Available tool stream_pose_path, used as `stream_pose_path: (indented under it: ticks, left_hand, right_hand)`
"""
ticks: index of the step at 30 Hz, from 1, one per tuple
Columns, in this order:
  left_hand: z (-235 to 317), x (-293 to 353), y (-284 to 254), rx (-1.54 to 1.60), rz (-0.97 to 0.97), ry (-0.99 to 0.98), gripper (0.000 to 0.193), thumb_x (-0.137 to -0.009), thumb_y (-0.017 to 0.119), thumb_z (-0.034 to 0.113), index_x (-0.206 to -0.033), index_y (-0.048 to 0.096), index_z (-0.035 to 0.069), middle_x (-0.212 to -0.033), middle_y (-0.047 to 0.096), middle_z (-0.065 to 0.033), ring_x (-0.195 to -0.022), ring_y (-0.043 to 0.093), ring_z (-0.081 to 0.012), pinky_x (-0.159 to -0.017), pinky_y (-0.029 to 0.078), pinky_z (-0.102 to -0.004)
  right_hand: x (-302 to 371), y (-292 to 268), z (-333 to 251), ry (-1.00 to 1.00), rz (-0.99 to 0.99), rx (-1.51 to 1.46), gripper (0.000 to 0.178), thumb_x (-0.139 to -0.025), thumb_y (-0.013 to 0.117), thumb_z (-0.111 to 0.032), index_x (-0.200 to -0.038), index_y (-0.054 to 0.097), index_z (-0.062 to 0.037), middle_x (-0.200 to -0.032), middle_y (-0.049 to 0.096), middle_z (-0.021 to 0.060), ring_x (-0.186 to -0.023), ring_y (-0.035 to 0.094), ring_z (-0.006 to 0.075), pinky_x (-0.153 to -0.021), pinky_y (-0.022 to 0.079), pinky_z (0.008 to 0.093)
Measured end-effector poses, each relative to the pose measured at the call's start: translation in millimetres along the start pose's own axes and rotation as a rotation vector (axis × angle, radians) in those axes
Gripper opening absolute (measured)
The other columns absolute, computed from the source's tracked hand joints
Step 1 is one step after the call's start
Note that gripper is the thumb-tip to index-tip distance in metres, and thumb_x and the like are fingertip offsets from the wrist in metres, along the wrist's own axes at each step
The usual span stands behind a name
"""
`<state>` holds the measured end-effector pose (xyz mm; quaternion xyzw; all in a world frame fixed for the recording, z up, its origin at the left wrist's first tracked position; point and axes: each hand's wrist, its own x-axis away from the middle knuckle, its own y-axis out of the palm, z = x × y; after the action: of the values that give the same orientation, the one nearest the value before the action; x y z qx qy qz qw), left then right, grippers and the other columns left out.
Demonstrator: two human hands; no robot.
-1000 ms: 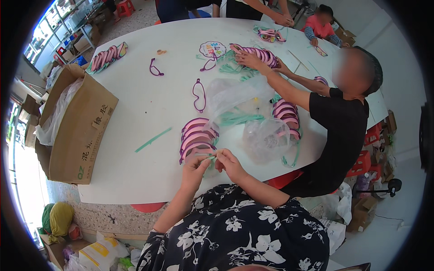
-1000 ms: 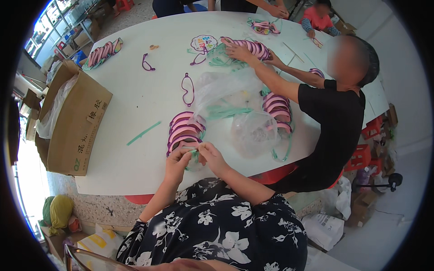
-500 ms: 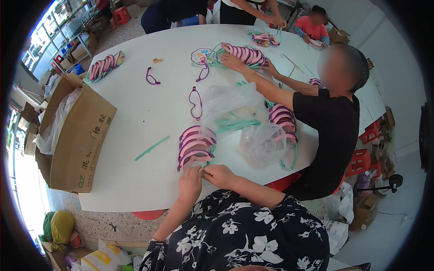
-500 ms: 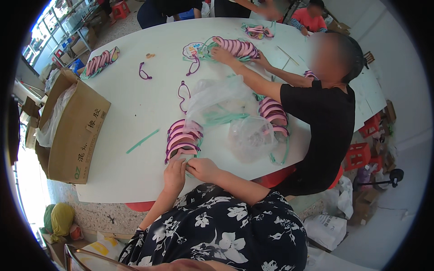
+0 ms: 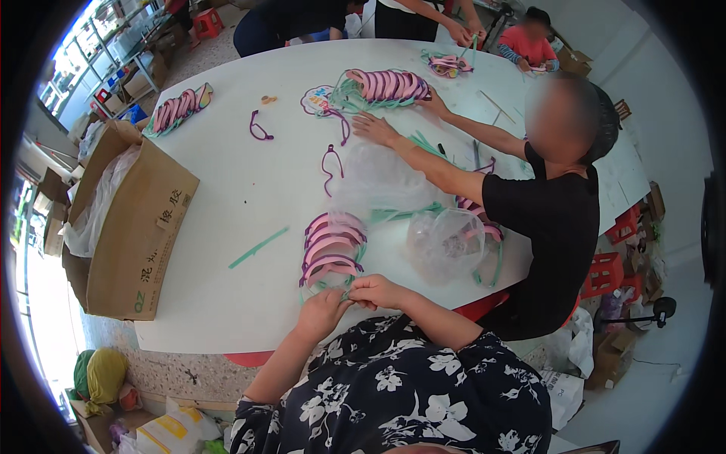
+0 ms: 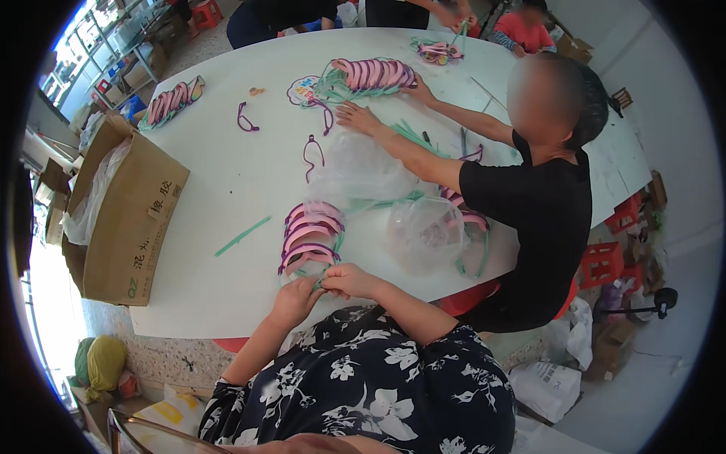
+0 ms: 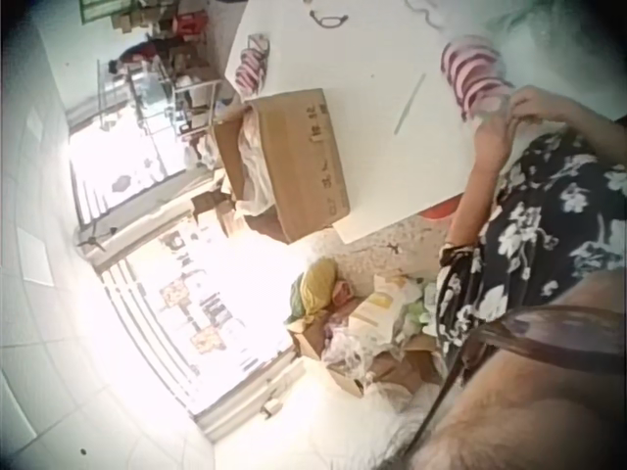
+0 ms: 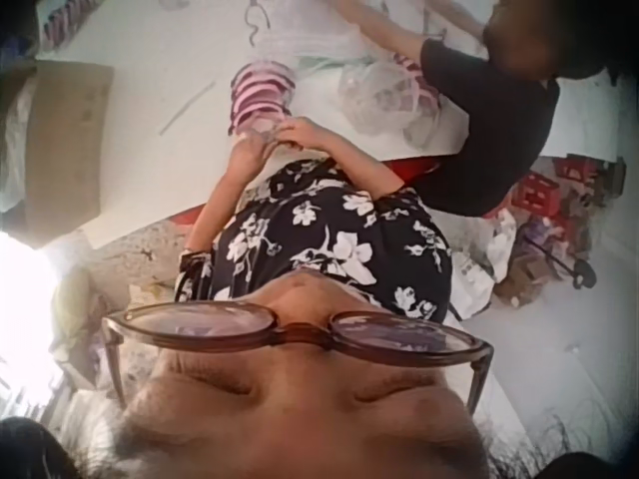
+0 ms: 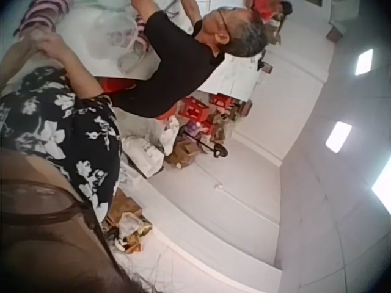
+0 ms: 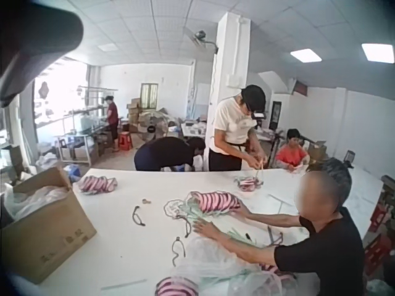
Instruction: Manually assembling the plastic components and straps for toy headbands or masks at a workshop table.
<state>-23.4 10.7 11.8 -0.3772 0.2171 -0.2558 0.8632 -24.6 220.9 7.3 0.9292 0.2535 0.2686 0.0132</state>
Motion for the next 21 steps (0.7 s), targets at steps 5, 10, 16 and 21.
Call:
stream_pose_path:
  ticks: [5, 10, 16, 21]
  left_hand:
    - [-8.3, 5.1, 6.2, 0.072, -0.016, -0.002, 0.019, -0.089, 0.063, 0.02, -0.095, 0.061, 0.001, -0.08, 0.062, -0.0174, -0.071, 0.062, -0.0375, -0.061, 0.05, -0.0444]
    - [-11.9, 9.1, 11.5, 0.157, 0.016, -0.013, 0.02, -0.091, 0.059, 0.021, -0.09, 0.059, 0.001, -0.079, 0.061, -0.0174, -0.072, 0.062, -0.0375, -0.063, 0.05, -0.0448]
    - [-3.5, 17.4, 9.0, 0.197, -0.121, -0.032, 0.019, -0.092, 0.059, 0.02, -0.09, 0.059, 0.001, -0.08, 0.061, -0.0181, -0.074, 0.061, -0.0374, -0.065, 0.049, -0.045]
    - [-1.2, 20.7, 10.7, 0.322, -0.096, -0.045, 0.019, -0.092, 0.058, 0.019, -0.092, 0.06, 0.001, -0.08, 0.06, -0.0193, -0.072, 0.061, -0.0375, -0.064, 0.049, -0.0441]
  right_hand:
    - [0.3, 5.3, 0.8, -0.08, 0.08, 0.138, 0.02, -0.093, 0.063, -0.022, -0.083, 0.063, -0.0052, -0.065, 0.055, -0.0016, -0.051, 0.049, 0.0049, -0.047, 0.039, 0.0201]
    - [1.4, 11.3, 4.1, -0.241, 0.194, 0.261, 0.016, -0.091, 0.066, -0.019, -0.086, 0.065, -0.0037, -0.064, 0.056, -0.0011, -0.051, 0.05, 0.0042, -0.047, 0.04, 0.0206]
    - [3.5, 21.7, 6.0, -0.322, 0.263, 0.322, 0.016, -0.09, 0.066, -0.017, -0.082, 0.066, -0.0032, -0.062, 0.058, -0.0002, -0.05, 0.052, 0.0044, -0.046, 0.041, 0.021]
    - [4.0, 25.3, 2.2, -0.291, 0.251, 0.287, 0.014, -0.09, 0.066, -0.016, -0.084, 0.067, -0.0034, -0.065, 0.061, 0.0, -0.051, 0.052, 0.0043, -0.047, 0.042, 0.0207]
